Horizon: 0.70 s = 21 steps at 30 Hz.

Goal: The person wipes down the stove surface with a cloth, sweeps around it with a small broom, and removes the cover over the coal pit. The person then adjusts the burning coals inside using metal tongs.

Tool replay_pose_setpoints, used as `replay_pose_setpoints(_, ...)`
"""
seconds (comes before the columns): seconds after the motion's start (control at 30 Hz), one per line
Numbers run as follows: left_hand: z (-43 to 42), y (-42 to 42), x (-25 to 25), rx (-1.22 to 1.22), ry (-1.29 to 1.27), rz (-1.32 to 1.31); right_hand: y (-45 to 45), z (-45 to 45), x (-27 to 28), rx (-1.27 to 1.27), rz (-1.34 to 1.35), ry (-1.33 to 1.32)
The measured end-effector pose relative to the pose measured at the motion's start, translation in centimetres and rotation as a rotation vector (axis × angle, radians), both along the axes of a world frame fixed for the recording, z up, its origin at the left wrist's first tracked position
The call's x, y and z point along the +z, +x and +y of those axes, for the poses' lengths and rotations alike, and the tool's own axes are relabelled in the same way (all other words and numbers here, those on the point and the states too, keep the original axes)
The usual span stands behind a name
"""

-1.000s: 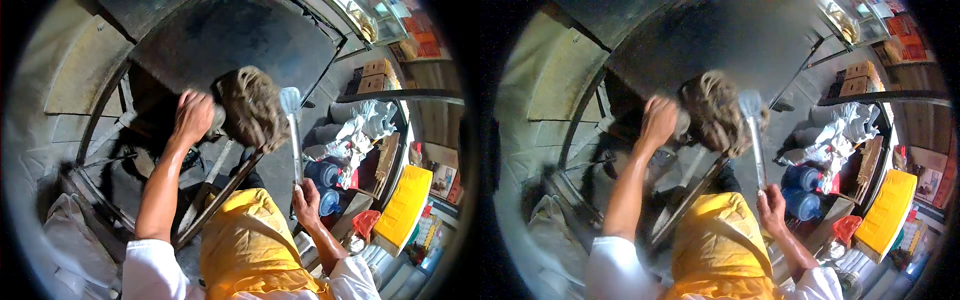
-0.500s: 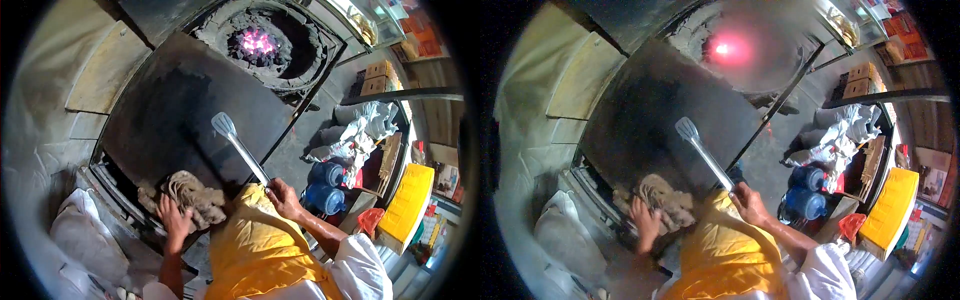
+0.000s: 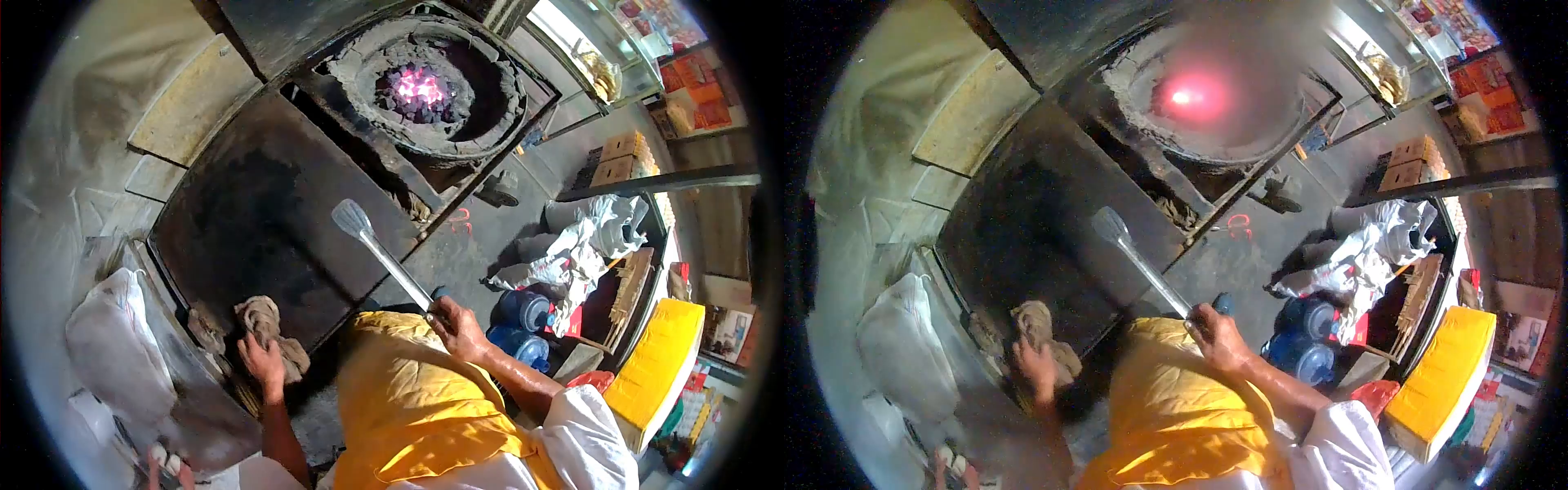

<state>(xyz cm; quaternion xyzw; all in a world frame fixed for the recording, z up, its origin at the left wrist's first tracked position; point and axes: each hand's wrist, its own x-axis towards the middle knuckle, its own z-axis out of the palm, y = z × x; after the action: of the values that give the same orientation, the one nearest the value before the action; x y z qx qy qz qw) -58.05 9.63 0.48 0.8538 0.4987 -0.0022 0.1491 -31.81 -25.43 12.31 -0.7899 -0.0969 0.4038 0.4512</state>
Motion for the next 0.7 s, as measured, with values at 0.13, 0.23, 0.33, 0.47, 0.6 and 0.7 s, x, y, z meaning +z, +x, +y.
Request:
replay_pose_setpoints(0.13,-7.1,7.6,2.6,-0.116,-0.002,-0.132,0.3,-8.2,-2.5,-0.170,0.040,0.082)
replay_pose_setpoints(0.23,-16.1,15.7,3.6,-0.264,-0.110,-0.141,1.1,-14.2,-2.6,-0.298,-0.009,0.111)
replay_pose_setpoints(0.33,-24.3,23.1,5.1,-0.464,-0.513,-0.384,1.9,-20.9,-4.4,-0.361,0.015,0.083)
replay_pose_setpoints(0.47,-29.4,25.9,9.8,-0.170,-1.078,-0.613,4.1,-24.2,-1.8,-0.467,0.039,0.202)
replay_pose_setpoints(0.6,-26.7,23.3,8.4,0.279,-1.438,-0.965,6.0,-25.4,-1.3,-0.465,-0.018,0.270)
replay_pose_setpoints(0.7,-22.9,22.1,13.7,0.514,-1.364,-1.035,7.1,-24.8,-1.1,-0.443,-0.024,0.275)
